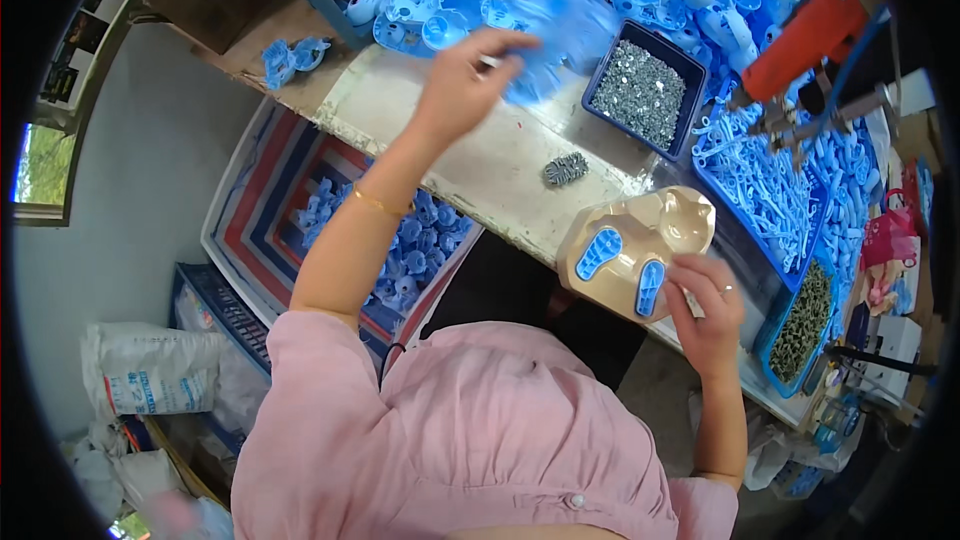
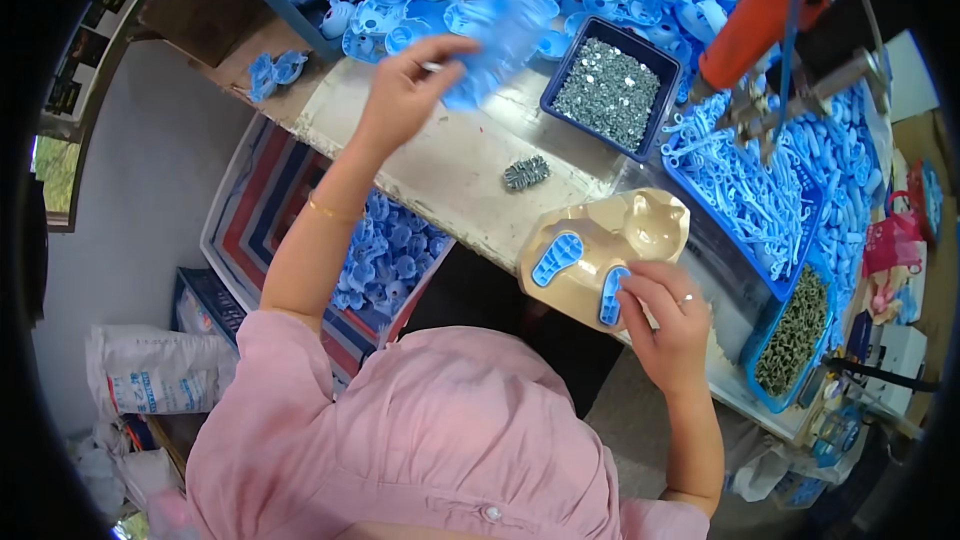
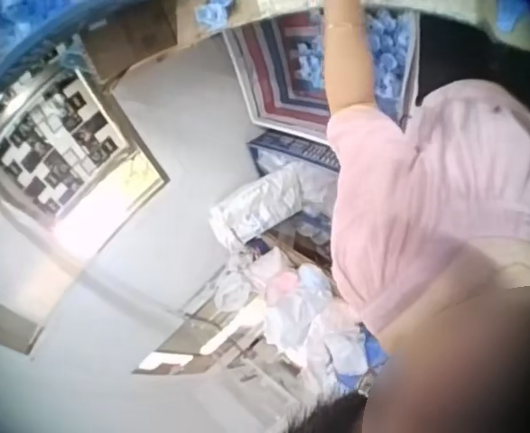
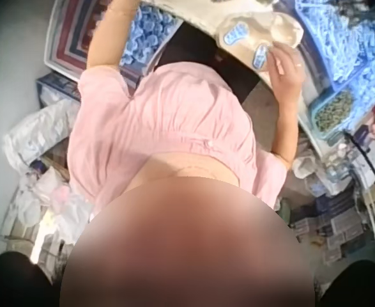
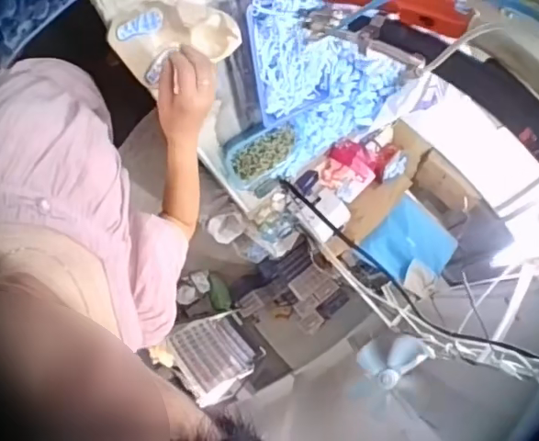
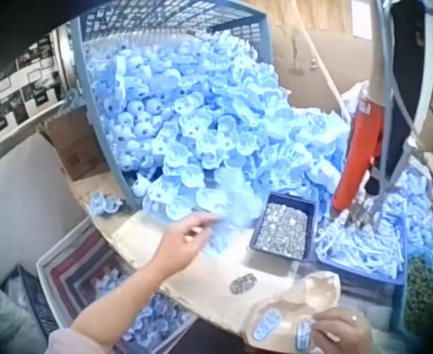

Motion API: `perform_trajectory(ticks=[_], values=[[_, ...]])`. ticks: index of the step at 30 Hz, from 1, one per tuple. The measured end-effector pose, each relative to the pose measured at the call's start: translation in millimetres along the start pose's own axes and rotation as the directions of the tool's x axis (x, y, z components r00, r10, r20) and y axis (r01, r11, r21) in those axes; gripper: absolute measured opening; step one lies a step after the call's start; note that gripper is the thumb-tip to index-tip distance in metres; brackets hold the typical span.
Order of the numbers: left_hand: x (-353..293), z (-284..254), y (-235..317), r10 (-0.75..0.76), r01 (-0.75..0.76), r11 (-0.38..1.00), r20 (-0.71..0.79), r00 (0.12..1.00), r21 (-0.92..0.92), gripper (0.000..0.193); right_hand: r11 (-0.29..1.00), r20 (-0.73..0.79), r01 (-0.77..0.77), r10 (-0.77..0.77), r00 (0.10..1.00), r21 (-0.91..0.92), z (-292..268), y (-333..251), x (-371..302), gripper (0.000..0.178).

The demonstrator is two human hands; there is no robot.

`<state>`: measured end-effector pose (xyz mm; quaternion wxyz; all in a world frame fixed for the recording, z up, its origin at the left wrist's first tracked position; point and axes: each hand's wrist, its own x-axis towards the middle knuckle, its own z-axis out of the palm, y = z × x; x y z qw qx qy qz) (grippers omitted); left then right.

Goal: Assembling blue plastic toy car components using pneumatic screwdrivers and an assembly jig.

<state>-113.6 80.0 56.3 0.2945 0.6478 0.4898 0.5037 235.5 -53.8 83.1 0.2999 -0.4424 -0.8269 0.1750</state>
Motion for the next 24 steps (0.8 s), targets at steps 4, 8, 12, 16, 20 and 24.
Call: perform_trajectory(ticks=[4, 8, 12, 16, 20, 24], values=[[-43.0, 51.4, 42.9, 0.252, -0.254, 0.966, 0.39, 0.886, -0.047, 0.032, 0.927, -0.125, 0.259, -0.301, 0.945, -0.271, -3.2, -34.6, 25.4, 0.026], [-70.1, 91.3, 54.4, 0.347, -0.368, 0.927, 0.524, 0.778, -0.067, 0.031, 0.908, 0.226, 0.21, -0.133, 0.965, -0.362, 8.9, -32.9, 17.3, 0.036], [-72.9, 103.3, 46.2, 0.268, -0.288, 0.956, 0.562, 0.782, -0.054, 0.025, 0.937, 0.275, 0.146, -0.057, 0.96, -0.318, 32.1, -10.2, -4.4, 0.038], [-31.7, 62.6, 51.4, 0.011, 0.093, 0.792, 0.166, 0.986, -0.604, 0.022, 0.965, 0.222, 0.102, -0.048, 0.974, -0.243, 43.6, -5.8, -2.2, 0.036], [20.9, -11.3, 44.8, 0.321, -0.055, 0.265, 0.034, 0.946, -0.963, 0.026, 0.97, 0.194, 0.046, 0.001, 0.981, -0.24, 44.6, 2.0, -4.0, 0.035], [47.4, -61.7, 64.2, 0.459, -0.142, 0.149, -0.059, 0.887, -0.979, 0.027, 0.982, 0.199, 0.017, 0.022, 0.98, -0.189, 49.1, 7.6, -4.0, 0.032]])
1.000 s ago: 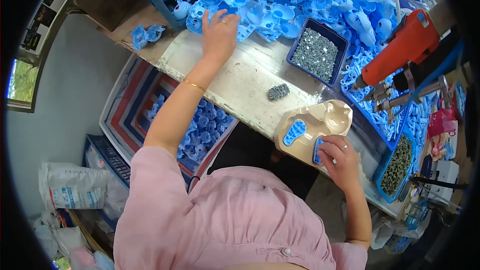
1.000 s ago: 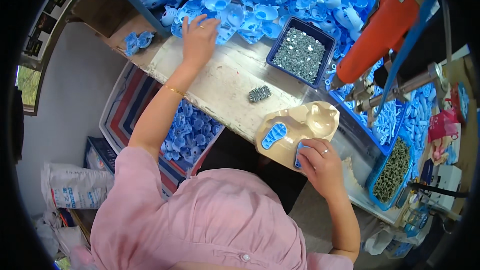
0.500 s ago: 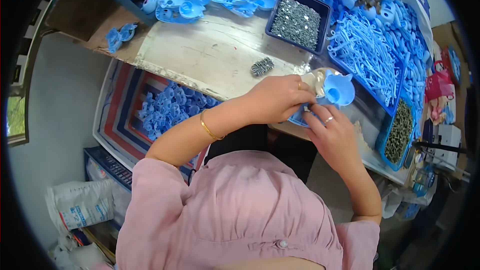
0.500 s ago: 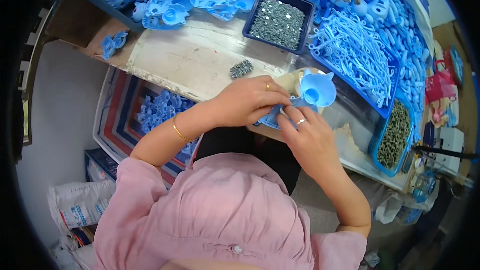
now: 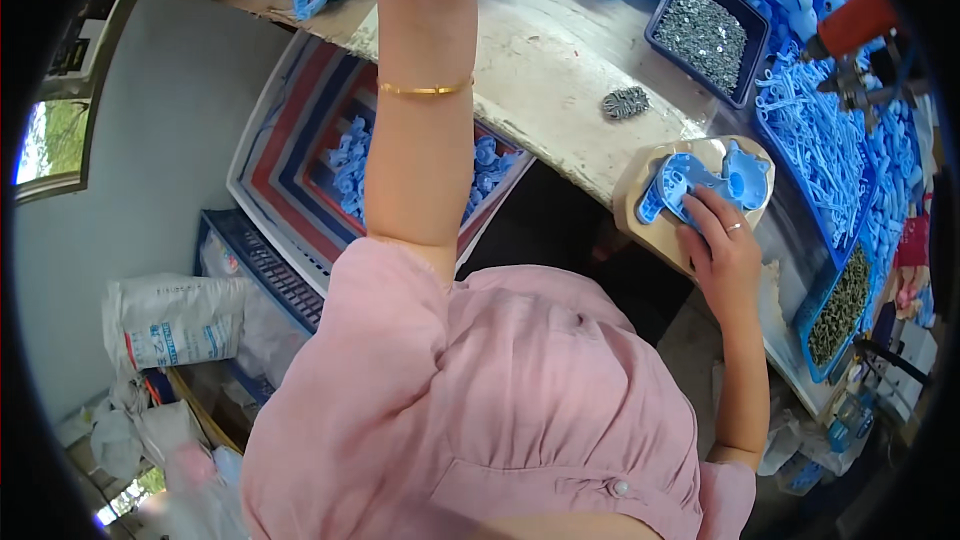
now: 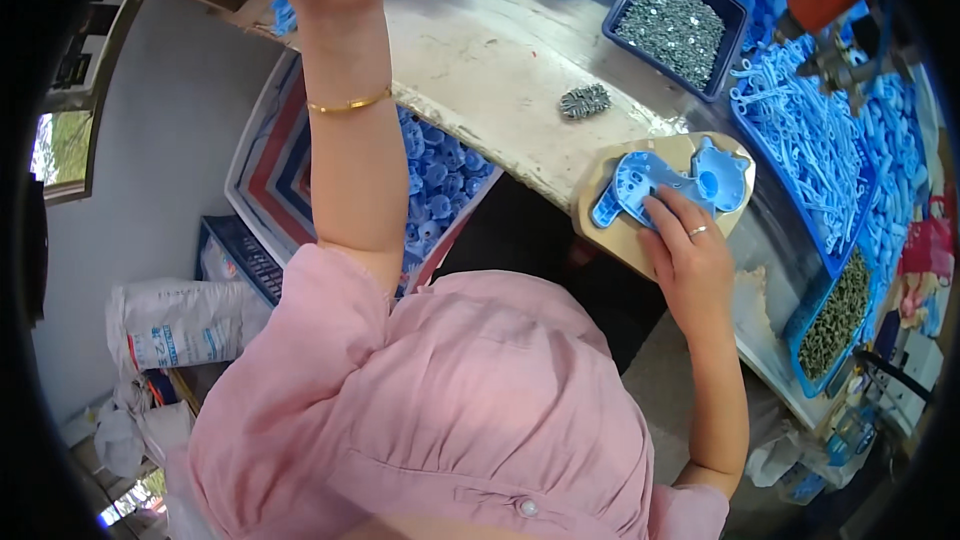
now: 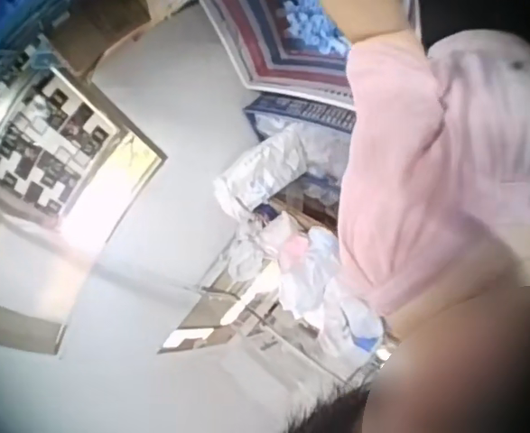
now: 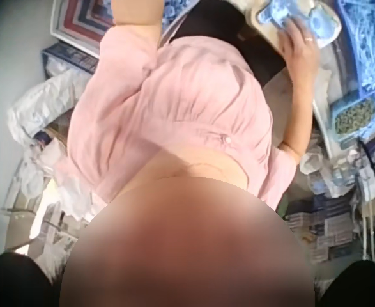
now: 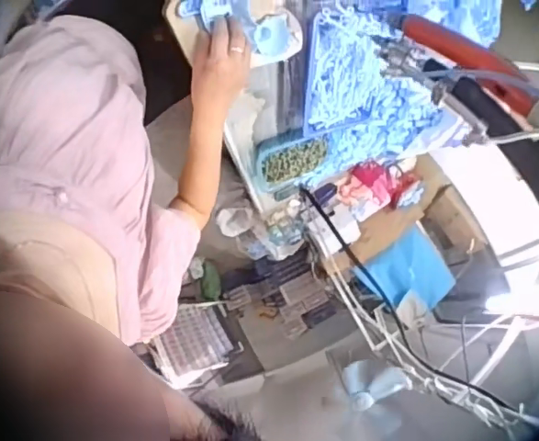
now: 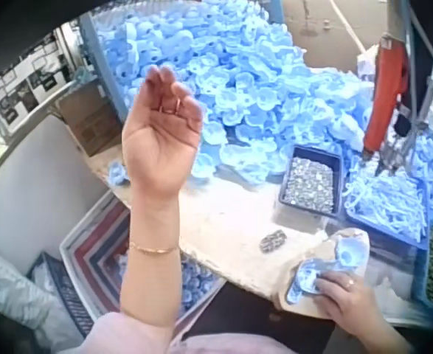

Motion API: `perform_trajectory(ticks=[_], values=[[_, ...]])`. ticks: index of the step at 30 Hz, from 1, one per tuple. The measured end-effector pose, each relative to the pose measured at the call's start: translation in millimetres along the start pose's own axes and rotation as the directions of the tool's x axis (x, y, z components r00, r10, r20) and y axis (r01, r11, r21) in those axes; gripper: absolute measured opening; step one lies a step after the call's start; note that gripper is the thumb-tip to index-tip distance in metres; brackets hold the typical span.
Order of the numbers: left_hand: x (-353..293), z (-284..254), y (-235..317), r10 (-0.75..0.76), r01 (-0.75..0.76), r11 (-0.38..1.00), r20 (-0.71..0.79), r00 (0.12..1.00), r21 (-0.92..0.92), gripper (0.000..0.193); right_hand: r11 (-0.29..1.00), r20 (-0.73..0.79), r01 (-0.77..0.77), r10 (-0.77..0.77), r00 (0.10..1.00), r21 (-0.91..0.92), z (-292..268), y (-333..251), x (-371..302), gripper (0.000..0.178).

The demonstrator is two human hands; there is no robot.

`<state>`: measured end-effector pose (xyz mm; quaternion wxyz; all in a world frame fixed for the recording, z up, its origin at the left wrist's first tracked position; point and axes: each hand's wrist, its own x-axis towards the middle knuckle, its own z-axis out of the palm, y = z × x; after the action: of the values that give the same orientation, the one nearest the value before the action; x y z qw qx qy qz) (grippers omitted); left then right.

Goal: Assembling blue plastic toy car components using pneumatic screwdrivers and an assembly jig.

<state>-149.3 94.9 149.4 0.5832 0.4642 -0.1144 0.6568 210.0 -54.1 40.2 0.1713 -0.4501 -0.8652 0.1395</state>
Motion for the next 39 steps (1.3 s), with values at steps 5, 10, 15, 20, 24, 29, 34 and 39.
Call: perform_trajectory(ticks=[5, 10, 15, 20, 24, 29, 34, 39], values=[[9.9, -12.8, 3.4, 0.008, -0.006, 0.996, 0.017, 1.0, -0.092, 0.025, 1.0, 0.028, -0.007, 0.008, 1.0, -0.021, -2.2, -3.5, 0.3, 0.029], [13.4, -19.6, -12.7, -0.019, 0.007, 0.987, -0.071, 0.997, -0.164, 0.024, 0.985, -0.005, 0.004, -0.005, 1.0, -0.17, -5.6, -9.2, -3.4, 0.026], [-24.2, -35.9, -43.4, -0.178, 0.178, 0.688, 0.074, 0.981, -0.703, 0.024, 0.991, -0.009, 0.039, -0.04, 0.999, -0.131, 7.9, -11.7, 5.6, 0.022], [-97.3, 46.8, -83.5, -0.376, 0.473, 0.45, -0.32, 0.87, 0.758, 0.022, 0.981, -0.01, 0.004, -0.006, 1.0, -0.193, 1.0, -8.1, -3.7, 0.025], [-144.9, 63.8, -120.4, -0.497, 0.103, 0.078, -0.051, 0.866, 0.992, 0.058, 0.981, -0.005, -0.028, 0.028, 1.0, -0.194, -0.7, -11.9, -1.6, 0.032], [-158.8, 62.8, -132.6, -0.661, 0.129, -0.026, -0.114, 0.741, 0.991, 0.085, 0.964, 0.021, 0.006, -0.001, 1.0, -0.264, -1.3, -10.6, -5.3, 0.04], [-161.9, 63.3, -131.5, -0.682, 0.164, -0.043, -0.149, 0.716, 0.985, 0.085, 0.949, 0.044, -0.026, 0.042, 0.998, -0.315, 0.4, -14.4, -2.2, 0.042], [-152.4, 74.6, -129.9, -0.663, 0.173, -0.018, -0.141, 0.735, 0.985, 0.083, 0.986, 0.04, -0.082, 0.077, 0.996, 0.144, -23.6, 13.4, 6.9, 0.028]])
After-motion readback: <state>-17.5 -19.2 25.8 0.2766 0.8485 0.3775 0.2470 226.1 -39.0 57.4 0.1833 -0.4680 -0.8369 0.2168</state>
